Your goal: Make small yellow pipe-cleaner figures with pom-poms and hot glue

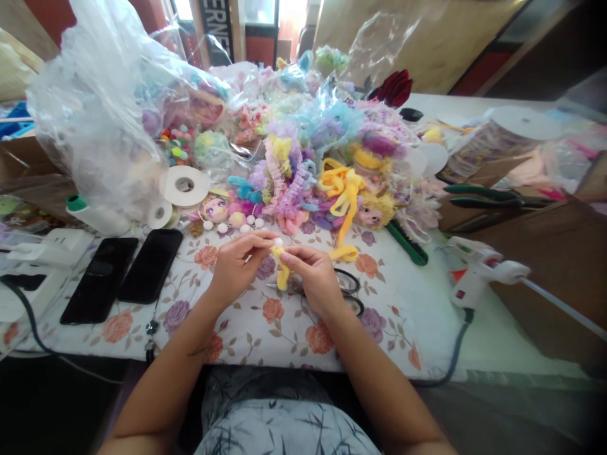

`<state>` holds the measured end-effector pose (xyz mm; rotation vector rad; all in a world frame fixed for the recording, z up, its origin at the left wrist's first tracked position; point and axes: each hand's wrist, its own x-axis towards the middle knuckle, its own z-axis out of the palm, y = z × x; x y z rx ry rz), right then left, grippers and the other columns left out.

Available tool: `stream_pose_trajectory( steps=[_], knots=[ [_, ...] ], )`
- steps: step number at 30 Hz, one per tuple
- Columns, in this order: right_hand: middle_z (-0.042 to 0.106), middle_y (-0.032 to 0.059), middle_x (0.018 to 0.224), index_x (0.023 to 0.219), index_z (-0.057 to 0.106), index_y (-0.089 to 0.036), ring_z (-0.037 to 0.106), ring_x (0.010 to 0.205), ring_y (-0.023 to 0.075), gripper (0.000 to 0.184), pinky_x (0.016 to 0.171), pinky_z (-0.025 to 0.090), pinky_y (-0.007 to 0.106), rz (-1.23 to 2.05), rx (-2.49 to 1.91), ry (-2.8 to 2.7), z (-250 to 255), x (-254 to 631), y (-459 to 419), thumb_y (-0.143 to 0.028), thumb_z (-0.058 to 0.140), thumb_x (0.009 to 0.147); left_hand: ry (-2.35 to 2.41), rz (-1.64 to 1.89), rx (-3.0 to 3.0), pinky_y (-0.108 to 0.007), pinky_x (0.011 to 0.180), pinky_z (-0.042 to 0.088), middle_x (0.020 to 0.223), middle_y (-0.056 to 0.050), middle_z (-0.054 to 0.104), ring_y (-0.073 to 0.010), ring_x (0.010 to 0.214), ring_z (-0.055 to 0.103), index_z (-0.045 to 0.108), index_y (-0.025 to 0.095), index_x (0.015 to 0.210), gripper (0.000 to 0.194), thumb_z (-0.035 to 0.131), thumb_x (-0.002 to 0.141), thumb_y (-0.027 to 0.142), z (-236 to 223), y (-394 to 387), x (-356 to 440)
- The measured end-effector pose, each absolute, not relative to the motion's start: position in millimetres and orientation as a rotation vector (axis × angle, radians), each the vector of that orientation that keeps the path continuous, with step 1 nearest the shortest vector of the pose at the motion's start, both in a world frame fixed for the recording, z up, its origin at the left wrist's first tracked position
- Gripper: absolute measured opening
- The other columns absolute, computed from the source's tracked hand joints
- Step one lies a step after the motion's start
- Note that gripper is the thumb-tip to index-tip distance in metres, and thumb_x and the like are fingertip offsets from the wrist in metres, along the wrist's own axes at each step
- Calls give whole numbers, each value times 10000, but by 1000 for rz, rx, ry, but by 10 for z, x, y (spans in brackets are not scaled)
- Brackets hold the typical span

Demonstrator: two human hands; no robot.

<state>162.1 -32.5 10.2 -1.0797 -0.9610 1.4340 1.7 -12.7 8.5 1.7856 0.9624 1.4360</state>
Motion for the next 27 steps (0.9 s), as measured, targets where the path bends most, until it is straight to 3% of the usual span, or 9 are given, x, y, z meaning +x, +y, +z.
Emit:
stream_pose_trajectory(
  steps=[7, 15, 27],
  knots=[
    [647, -7, 629, 762, 779, -200, 501, 556, 107, 177, 526, 380, 239, 1417, -1119, -983, 128, 1620, -325, -362, 796, 693, 894, 1395, 1566, -333, 846, 592, 1091, -102, 715, -209, 1030, 681, 700, 183, 912, 86, 678, 830, 191, 90, -167, 67],
    [678, -8, 655, 766, 782, -203, 524, 570, 107, 172, 551, 395, 237, 1382, -1130, -1016, 134, 1613, -337, -362, 797, 701, 971, 1407, 1503, -350, 827, 580, 1033, -96, 742, -206, 956, 695, 708, 178, 827, 147, 602, 890, 258, 198, -180, 80],
    [697, 0, 702, 791, 783, -204, 549, 609, 123, 169, 585, 413, 247, 1378, -1100, -1031, 128, 1603, -340, -356, 786, 719, 888, 1452, 1467, -337, 807, 597, 1052, -103, 728, -207, 985, 695, 692, 174, 856, 71, 715, 798, 208, 105, -151, 96]
  ],
)
